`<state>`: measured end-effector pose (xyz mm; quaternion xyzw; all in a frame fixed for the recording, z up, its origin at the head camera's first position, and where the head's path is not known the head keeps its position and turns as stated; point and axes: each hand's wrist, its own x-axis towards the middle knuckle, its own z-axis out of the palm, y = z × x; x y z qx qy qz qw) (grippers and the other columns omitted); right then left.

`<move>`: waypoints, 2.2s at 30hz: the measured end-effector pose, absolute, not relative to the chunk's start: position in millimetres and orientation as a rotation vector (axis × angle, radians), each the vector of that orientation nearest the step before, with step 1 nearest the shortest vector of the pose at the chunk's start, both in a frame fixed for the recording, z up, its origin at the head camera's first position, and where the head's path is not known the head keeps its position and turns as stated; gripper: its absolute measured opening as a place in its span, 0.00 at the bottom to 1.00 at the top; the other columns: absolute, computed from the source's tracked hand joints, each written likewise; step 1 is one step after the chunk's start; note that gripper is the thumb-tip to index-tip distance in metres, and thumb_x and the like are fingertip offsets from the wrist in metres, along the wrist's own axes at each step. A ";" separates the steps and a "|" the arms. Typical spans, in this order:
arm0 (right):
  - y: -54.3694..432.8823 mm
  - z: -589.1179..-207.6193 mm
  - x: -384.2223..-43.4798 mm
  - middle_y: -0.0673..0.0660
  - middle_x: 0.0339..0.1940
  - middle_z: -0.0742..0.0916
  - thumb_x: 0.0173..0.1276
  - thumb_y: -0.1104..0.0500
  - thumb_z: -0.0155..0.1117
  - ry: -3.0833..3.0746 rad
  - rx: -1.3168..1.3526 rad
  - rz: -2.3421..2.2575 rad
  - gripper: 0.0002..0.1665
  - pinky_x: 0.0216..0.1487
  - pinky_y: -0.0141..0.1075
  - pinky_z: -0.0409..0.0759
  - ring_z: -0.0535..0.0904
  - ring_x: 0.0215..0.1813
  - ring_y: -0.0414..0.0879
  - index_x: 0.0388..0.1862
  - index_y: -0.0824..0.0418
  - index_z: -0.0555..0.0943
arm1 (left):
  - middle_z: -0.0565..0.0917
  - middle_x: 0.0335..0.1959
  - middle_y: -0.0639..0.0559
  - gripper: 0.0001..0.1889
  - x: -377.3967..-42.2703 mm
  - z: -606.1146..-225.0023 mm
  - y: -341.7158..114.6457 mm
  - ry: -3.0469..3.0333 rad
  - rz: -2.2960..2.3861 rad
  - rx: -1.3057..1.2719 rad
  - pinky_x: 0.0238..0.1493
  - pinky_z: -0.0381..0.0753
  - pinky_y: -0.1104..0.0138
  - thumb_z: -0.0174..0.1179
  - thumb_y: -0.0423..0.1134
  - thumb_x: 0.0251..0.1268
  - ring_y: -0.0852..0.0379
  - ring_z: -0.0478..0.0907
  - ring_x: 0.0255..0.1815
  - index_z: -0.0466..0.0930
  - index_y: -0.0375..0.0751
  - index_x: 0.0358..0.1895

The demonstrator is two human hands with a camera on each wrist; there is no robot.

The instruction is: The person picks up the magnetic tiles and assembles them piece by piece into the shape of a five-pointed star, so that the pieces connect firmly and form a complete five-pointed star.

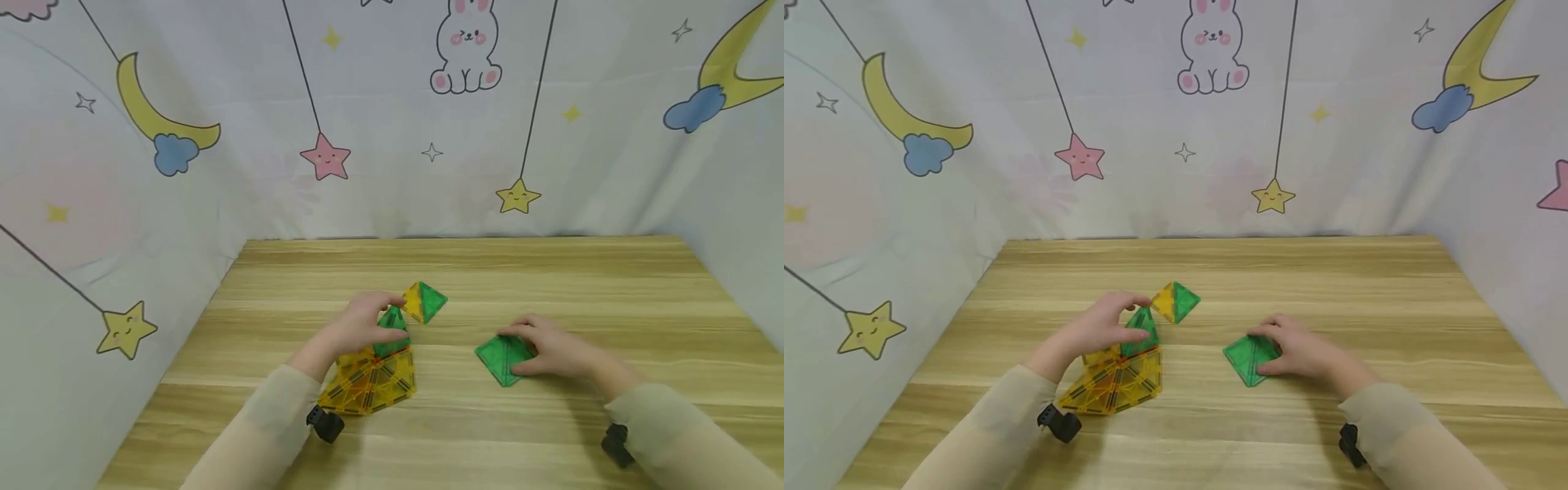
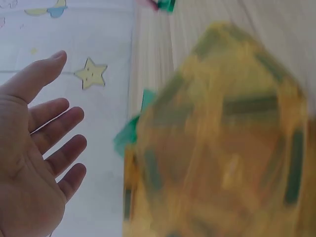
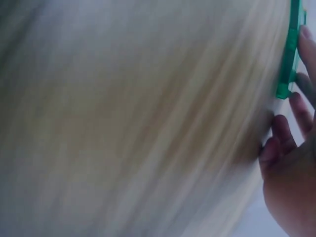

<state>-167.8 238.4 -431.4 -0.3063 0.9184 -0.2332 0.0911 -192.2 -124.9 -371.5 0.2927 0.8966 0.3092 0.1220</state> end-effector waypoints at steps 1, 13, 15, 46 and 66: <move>236.0 -432.4 -168.3 0.57 0.54 0.73 0.57 0.41 0.68 2.735 -0.917 -0.688 0.39 0.47 0.43 0.71 0.69 0.51 0.50 0.62 0.60 0.73 | 0.73 0.60 0.47 0.29 -190.3 -371.4 -120.5 2.605 0.902 0.861 0.58 0.67 0.54 0.63 0.44 0.61 0.44 0.69 0.60 0.68 0.38 0.64; 215.3 -430.2 -167.0 0.58 0.60 0.73 0.59 0.41 0.66 2.708 -0.938 -0.676 0.39 0.54 0.54 0.68 0.67 0.59 0.58 0.65 0.58 0.72 | 0.72 0.62 0.52 0.31 -176.1 -385.9 -74.9 2.480 0.834 0.886 0.59 0.67 0.60 0.63 0.48 0.61 0.50 0.68 0.61 0.67 0.42 0.65; 210.4 -430.4 -167.8 0.58 0.60 0.73 0.59 0.41 0.66 2.694 -0.946 -0.682 0.39 0.54 0.55 0.68 0.66 0.59 0.58 0.65 0.58 0.72 | 0.72 0.62 0.52 0.32 -175.1 -390.5 -68.7 2.429 0.864 0.890 0.58 0.68 0.62 0.63 0.49 0.60 0.50 0.68 0.61 0.67 0.42 0.66; 210.0 -443.6 -158.0 0.56 0.51 0.77 0.52 0.45 0.73 2.780 -1.009 -0.745 0.42 0.50 0.49 0.71 0.71 0.52 0.53 0.61 0.65 0.73 | 0.67 0.64 0.51 0.40 -163.5 -429.7 -21.0 2.678 0.467 0.870 0.55 0.65 0.58 0.68 0.54 0.52 0.49 0.63 0.57 0.63 0.48 0.69; 204.4 -448.2 -155.8 0.57 0.54 0.76 0.51 0.44 0.73 2.761 -0.858 -0.834 0.44 0.54 0.52 0.68 0.69 0.57 0.55 0.63 0.63 0.71 | 0.66 0.63 0.47 0.43 -162.0 -431.3 -20.1 2.635 0.628 0.802 0.59 0.66 0.58 0.71 0.51 0.49 0.48 0.63 0.62 0.61 0.44 0.70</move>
